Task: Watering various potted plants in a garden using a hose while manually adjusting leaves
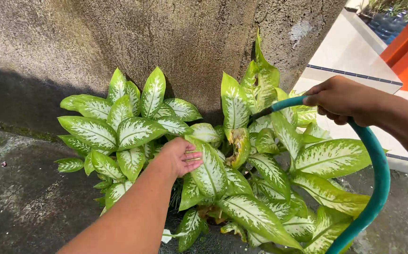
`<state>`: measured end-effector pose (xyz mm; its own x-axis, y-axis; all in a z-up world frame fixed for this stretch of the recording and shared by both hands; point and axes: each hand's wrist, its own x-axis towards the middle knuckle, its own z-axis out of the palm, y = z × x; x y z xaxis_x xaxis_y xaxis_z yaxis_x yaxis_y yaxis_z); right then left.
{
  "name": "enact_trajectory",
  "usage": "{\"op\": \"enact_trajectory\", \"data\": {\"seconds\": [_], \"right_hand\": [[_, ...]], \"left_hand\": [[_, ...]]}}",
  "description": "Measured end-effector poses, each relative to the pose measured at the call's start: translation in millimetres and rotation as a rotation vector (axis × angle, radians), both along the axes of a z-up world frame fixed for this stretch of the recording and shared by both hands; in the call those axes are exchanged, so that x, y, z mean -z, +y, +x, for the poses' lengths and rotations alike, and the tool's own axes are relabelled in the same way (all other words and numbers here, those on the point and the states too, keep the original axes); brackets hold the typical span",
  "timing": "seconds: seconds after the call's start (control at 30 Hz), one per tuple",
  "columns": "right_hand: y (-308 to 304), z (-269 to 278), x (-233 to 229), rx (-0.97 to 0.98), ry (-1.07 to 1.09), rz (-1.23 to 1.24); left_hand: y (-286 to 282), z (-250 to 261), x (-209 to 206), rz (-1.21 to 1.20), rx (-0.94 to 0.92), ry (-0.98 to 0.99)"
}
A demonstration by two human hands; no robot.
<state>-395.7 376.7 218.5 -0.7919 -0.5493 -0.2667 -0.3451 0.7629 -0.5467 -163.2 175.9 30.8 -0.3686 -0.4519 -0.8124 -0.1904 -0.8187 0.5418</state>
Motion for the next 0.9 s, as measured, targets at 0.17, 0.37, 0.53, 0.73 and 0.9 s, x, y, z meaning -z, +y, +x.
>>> {"op": "enact_trajectory", "data": {"seconds": [0.17, 0.37, 0.53, 0.73, 0.9], "right_hand": [[-25.4, 19.3, 13.9, -0.106, -0.038, -0.046], [-93.3, 124.2, 30.4, -0.351, -0.180, -0.165], [-138.5, 178.9, 33.9, -0.475, 0.027, -0.173], [-173.8, 174.9, 51.4, -0.458, -0.055, -0.206], [-184.2, 157.7, 84.7, -0.384, -0.196, -0.294]], "left_hand": [[-7.3, 18.2, 10.1, -0.005, -0.011, -0.052], [-73.5, 66.0, 37.9, -0.034, -0.004, -0.018], [-99.7, 111.2, 10.3, -0.092, -0.133, 0.002], [-99.6, 157.9, -6.0, -0.114, -0.229, 0.010], [-103.0, 196.4, 23.7, -0.094, -0.284, -0.004]]}}
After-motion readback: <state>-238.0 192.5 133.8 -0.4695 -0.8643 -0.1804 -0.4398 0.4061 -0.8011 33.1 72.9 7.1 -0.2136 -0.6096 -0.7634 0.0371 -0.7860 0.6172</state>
